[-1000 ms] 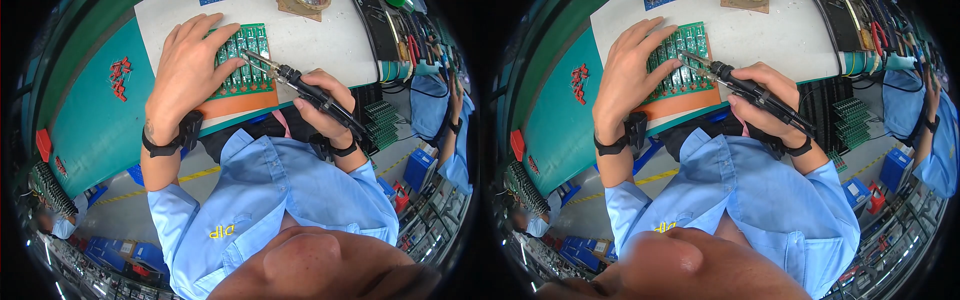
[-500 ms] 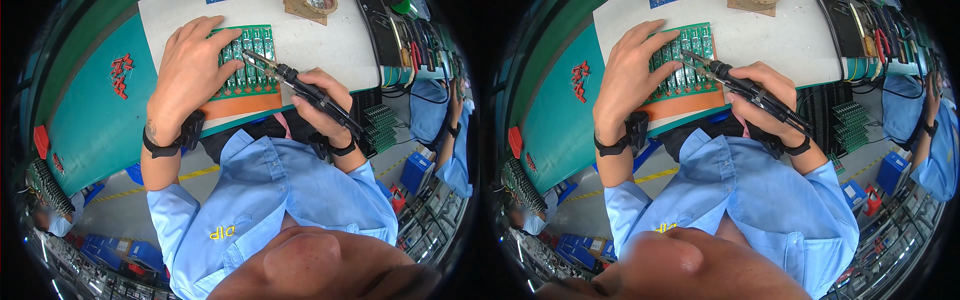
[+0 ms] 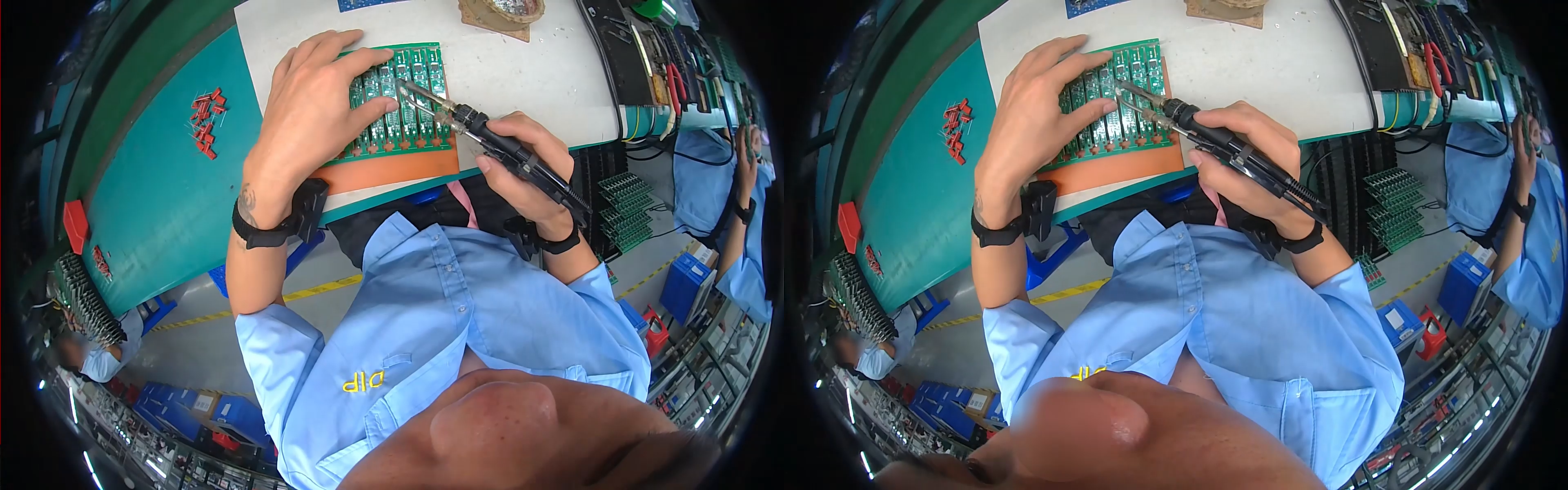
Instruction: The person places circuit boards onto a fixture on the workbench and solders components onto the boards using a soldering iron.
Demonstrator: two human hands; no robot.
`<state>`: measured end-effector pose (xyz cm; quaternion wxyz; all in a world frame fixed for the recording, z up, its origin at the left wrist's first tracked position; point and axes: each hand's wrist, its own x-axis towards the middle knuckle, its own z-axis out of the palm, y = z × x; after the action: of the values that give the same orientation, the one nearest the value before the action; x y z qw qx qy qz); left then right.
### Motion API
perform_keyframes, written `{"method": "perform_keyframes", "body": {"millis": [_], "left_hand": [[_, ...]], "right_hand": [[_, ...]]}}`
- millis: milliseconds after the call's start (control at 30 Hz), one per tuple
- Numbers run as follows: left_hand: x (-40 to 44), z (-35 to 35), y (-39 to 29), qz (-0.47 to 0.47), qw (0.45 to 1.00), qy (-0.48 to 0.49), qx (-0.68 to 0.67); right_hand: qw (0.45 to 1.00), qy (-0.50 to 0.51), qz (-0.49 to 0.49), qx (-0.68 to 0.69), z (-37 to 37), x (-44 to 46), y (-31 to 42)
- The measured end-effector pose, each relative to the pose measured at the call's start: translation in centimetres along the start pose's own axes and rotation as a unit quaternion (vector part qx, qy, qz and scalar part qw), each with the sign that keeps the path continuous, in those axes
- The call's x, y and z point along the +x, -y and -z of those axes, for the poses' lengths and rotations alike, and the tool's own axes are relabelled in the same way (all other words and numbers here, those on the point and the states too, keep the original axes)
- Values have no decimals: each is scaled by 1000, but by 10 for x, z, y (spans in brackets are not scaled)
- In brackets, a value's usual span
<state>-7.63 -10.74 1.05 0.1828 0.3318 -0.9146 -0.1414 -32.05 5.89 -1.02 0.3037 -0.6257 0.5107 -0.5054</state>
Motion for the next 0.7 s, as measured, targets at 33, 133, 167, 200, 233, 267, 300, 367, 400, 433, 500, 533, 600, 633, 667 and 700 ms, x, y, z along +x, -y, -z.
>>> {"method": "perform_keyframes", "body": {"millis": [33, 133, 167, 200, 233, 267, 300, 367, 400, 433, 500, 533, 600, 633, 667, 700], "left_hand": [[0, 0, 1, 0, 1000, -1, 0], [-1, -3, 4, 1, 1000, -2, -16], [-1, -2, 4, 1, 1000, -2, -16], [-1, -2, 4, -1, 1000, -4, -16], [-2, -2, 3, -2, 1000, -7, -16], [-3, -2, 3, -2, 1000, -9, -17], [-3, -2, 2, 0, 1000, -10, -18], [-4, -3, 2, -5, 1000, -13, -5], [-4, -3, 2, -9, 1000, -16, 1], [-4, -3, 1, -8, 1000, -16, 1], [-4, -3, 0, -6, 999, -31, 9], [-4, -3, 0, -6, 999, -40, 15], [-6, 3, 0, -2, 999, -31, 17], [-7, 6, -1, 1, 1000, -21, 20], [-8, 8, -1, 3, 1000, -10, 22], [-9, 9, -1, 3, 1000, -9, 21]], "right_hand": [[1000, -3, -4, 1, 0, -1, 1], [1000, -10, -15, 1, 0, -3, 4], [1000, -9, -8, -4, 0, -3, 4], [1000, -8, -2, -9, 1, -3, 4], [1000, -6, 5, -14, 1, -2, 4], [1000, -4, 5, -14, 1, -2, 5], [1000, 0, 9, -14, 2, -2, 8], [1000, 8, 20, -12, 1, 0, 11], [1000, 10, 21, -12, 0, 1, 11], [1000, 7, 22, -9, -3, 2, 9], [1000, 2, 24, -2, -7, 3, 6], [1000, 3, 25, -1, -8, 3, 6], [1000, 3, 9, 2, -10, 4, 4], [1000, 3, 0, 4, -10, 4, 4], [1000, 4, -1, 3, -10, 4, 4], [1000, 3, -5, 3, -10, 4, 4]]}}
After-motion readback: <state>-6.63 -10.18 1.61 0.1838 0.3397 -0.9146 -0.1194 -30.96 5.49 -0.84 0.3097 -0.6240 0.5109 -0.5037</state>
